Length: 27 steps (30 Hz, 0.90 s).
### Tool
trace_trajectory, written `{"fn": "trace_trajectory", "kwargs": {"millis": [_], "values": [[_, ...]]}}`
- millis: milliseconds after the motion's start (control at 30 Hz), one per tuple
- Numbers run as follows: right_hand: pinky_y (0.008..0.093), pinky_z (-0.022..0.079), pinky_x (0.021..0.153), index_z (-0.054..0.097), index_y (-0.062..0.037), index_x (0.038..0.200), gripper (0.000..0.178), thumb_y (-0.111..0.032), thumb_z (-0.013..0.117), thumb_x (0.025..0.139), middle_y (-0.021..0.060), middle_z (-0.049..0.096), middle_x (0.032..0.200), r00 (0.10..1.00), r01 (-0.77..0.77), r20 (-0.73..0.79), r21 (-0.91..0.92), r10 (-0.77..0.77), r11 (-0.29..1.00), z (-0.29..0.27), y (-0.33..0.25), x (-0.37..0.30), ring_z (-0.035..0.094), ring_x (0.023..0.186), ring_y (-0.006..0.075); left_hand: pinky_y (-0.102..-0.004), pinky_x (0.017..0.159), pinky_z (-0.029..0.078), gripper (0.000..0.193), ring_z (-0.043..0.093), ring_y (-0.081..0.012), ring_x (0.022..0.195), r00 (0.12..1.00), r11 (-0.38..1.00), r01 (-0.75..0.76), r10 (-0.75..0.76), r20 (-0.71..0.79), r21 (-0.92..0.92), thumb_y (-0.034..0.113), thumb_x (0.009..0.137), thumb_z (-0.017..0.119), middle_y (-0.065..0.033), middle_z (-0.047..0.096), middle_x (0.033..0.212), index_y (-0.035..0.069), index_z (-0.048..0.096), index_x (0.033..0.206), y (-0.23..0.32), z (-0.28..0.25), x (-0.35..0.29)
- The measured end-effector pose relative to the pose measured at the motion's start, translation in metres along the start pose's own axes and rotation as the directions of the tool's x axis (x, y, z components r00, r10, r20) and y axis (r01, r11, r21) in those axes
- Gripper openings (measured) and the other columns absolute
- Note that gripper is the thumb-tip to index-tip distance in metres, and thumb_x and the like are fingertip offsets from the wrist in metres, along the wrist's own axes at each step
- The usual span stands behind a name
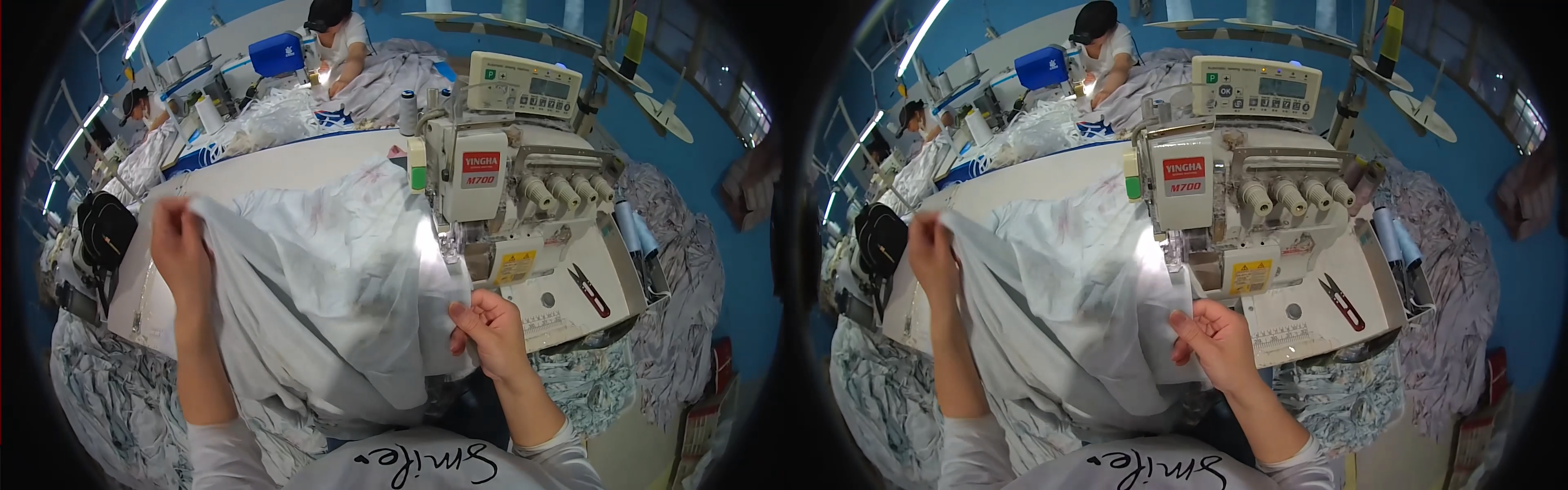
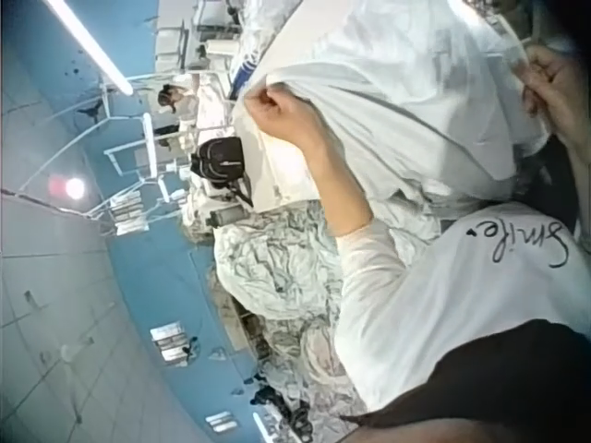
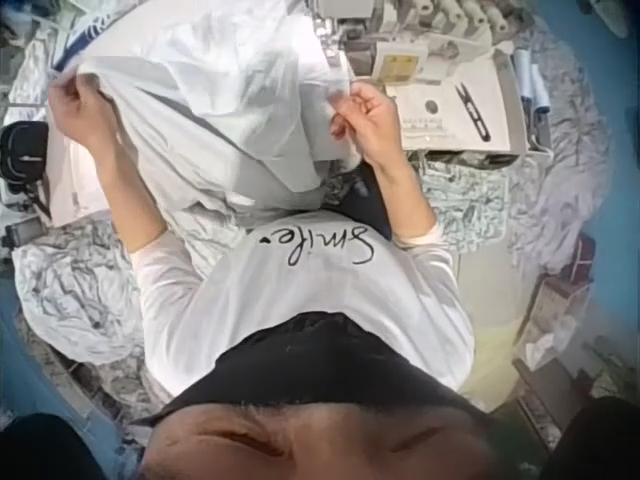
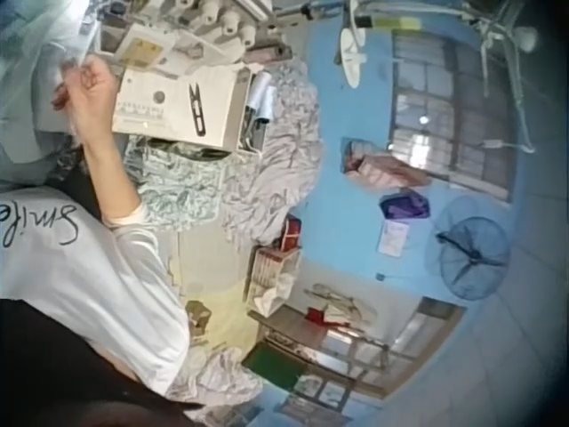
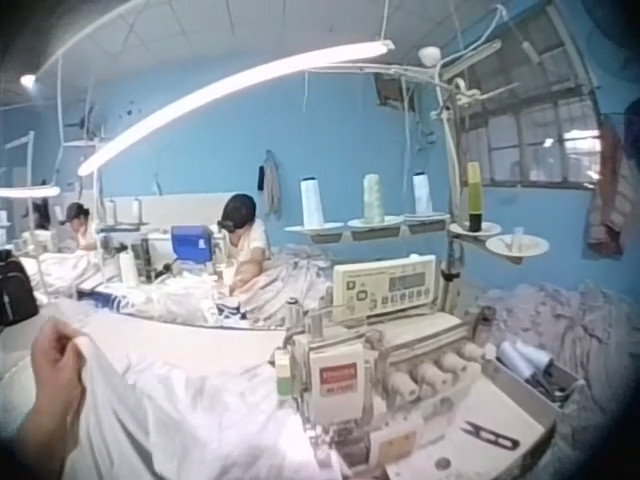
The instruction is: Sewing the edges of white fabric pieces using an industrial overlock machine.
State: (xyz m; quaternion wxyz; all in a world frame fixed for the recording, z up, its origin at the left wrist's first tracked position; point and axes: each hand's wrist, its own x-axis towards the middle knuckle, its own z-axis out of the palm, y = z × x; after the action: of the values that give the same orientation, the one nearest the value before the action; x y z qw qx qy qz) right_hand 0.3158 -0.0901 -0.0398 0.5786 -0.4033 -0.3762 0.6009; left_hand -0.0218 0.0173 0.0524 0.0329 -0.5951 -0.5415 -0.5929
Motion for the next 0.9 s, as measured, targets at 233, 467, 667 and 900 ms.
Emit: {"fn": "trace_trajectory", "kwargs": {"millis": [233,467,667,900], "values": [[0.0227,0.043,0.043,0.057,-0.0031,0.081,0.014,-0.014,0.063,0.088,0.0023,0.057,0.059,1.000,0.003,0.027,0.038,-0.004,0.999,0.004,-0.003,-0.003,0.054,0.045,0.0101,-0.0197,0.051,0.039,0.013,0.049,-0.0047,0.055,0.998,0.968,-0.066,0.068,0.001,-0.244,0.014,0.093,0.054,-0.0006,0.056,0.072,0.002,0.057,0.095,-0.012,-0.004,0.127],[0.0221,0.044,0.043,0.058,-0.0025,0.082,0.014,-0.015,0.063,0.088,0.0024,0.057,0.060,0.999,0.006,-0.034,-0.033,-0.007,0.999,-0.005,0.001,0.001,0.055,0.046,0.0097,-0.0253,0.088,0.041,0.059,0.052,-0.0135,0.100,0.779,0.897,0.363,-0.144,0.610,-0.253,0.022,0.077,0.072,-0.0052,0.055,0.115,0.003,0.049,0.127,-0.022,-0.014,-0.034],[0.0219,0.044,0.044,0.059,-0.0021,0.084,0.016,-0.016,0.063,0.088,0.0023,0.058,0.061,1.000,-0.020,0.008,-0.022,0.020,1.000,0.002,-0.004,-0.004,0.056,0.047,0.0095,-0.0358,0.078,0.046,0.019,0.058,-0.0324,0.081,0.901,0.973,-0.076,-0.027,0.434,0.219,-0.007,0.064,0.059,-0.0150,0.059,0.084,-0.001,0.060,0.082,-0.012,-0.026,-0.129],[0.0214,0.045,0.045,0.059,-0.0012,0.087,0.020,-0.021,0.064,0.088,0.0027,0.059,0.061,1.000,-0.015,0.027,-0.005,0.015,1.000,0.000,-0.002,-0.002,0.057,0.049,0.0092,-0.0284,0.079,0.045,0.017,0.058,-0.0233,0.086,0.950,0.939,-0.305,0.312,-0.019,0.160,-0.008,0.075,0.056,-0.0094,0.060,0.089,0.001,0.060,0.088,-0.013,0.010,-0.008]]}}
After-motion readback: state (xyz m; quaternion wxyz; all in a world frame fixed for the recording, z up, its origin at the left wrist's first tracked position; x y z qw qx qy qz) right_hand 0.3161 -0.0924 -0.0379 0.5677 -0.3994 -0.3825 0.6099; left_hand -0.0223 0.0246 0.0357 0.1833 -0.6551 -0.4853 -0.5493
